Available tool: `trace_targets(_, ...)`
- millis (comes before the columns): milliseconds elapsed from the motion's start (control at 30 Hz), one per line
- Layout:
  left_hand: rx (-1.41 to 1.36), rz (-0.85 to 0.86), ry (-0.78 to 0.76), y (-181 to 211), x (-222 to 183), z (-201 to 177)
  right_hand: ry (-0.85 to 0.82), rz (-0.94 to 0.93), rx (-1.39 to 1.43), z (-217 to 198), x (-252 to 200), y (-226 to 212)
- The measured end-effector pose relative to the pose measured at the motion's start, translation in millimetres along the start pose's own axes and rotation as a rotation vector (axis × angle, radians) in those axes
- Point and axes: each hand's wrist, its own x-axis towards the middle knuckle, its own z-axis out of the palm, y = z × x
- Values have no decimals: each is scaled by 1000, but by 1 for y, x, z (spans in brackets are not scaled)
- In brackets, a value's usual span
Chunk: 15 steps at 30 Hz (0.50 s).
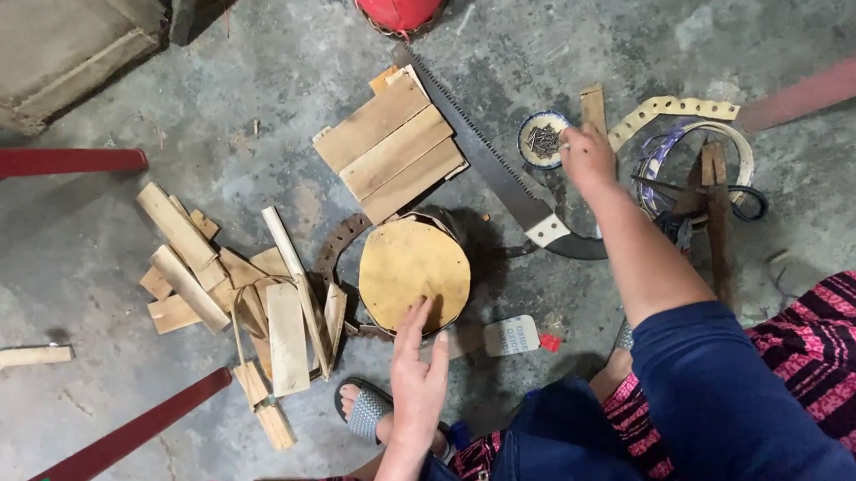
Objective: The person is finishing wooden components by sanding them and then assembling a small traditional drum using a hammer and nails.
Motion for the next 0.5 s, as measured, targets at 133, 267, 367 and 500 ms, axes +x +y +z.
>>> trace_targets(133,14,-13,-11,-2,-1,2,136,-17,-67,8,4,-1)
trace_targets(267,81,-14,-54,-7,-2,5,24,69,-34,-4,2,-10)
trace_targets(367,88,-11,-81,-7,-3,4,72,5,-36,-17,0,-21)
trace_targets(500,79,-14,-72,-9,-3,5,260,-165,-82,8,6,-10)
